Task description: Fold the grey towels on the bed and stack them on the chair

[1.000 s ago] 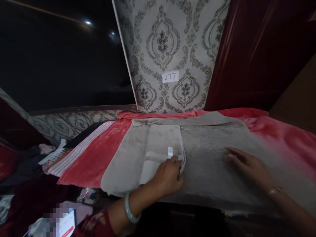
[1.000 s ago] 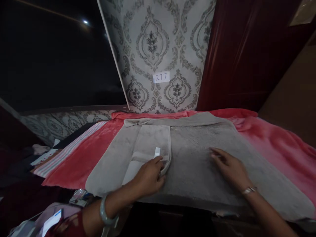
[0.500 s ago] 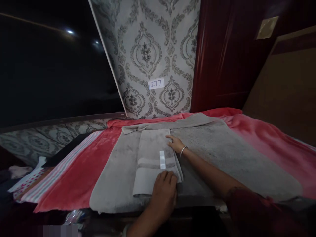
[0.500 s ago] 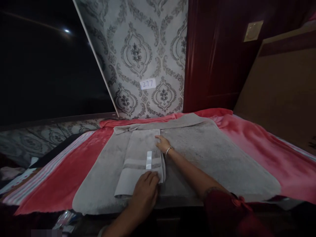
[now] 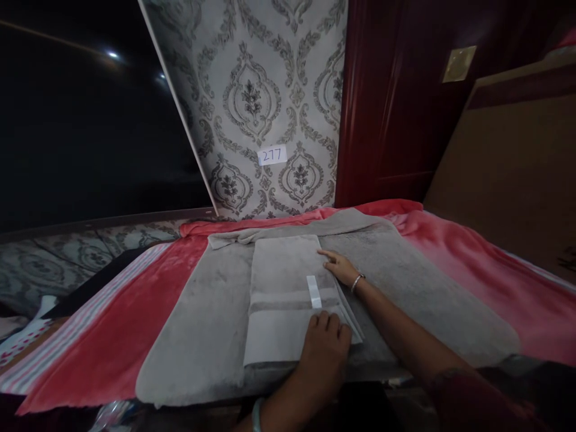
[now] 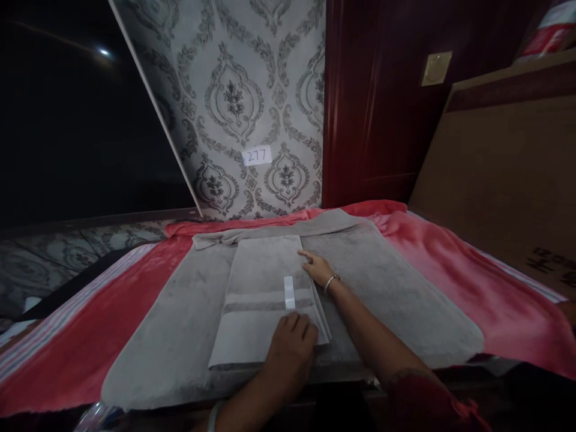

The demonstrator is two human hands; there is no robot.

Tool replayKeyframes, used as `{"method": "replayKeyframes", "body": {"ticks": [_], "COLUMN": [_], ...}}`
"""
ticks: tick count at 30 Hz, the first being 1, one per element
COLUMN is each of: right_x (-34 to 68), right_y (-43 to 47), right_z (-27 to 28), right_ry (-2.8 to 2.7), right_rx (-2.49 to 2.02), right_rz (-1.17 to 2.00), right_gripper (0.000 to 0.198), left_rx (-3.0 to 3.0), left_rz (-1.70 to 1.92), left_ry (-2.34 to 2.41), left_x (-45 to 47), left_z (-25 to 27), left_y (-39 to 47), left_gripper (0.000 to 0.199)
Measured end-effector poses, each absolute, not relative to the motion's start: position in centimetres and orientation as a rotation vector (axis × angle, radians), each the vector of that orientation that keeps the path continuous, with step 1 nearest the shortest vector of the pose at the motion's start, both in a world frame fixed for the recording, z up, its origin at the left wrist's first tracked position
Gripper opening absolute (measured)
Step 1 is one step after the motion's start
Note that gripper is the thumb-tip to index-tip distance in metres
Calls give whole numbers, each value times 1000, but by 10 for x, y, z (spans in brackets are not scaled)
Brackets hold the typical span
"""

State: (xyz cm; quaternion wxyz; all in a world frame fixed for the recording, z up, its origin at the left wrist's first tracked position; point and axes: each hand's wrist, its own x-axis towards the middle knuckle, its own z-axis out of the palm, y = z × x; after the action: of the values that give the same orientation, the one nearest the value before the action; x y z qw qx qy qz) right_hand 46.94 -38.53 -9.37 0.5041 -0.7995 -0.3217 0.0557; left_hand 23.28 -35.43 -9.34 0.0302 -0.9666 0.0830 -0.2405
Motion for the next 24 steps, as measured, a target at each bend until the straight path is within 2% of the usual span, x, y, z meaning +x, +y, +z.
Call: {"method": "replayKeyframes", "body": {"ticks": [8,16,24], "right_x": [475,484,487], "right_y": [-370,-373,-382], "right_z": [-80,-82,-95], "right_ry": [-789,-773,-839], "right_rx": [-1956,-2006,-2016], "right_rz": [121,73,16], "right_gripper": [45,51,50], "left_rx": [-3026,-2983,-3046], "left_rz": [-654,-665,-807], "left_ry": [300,350,315], "left_x": [225,233,222], "left_z": [-86,-83,-101], "left_y": [-345,-351,-349], "left_gripper": [15,15,32]}}
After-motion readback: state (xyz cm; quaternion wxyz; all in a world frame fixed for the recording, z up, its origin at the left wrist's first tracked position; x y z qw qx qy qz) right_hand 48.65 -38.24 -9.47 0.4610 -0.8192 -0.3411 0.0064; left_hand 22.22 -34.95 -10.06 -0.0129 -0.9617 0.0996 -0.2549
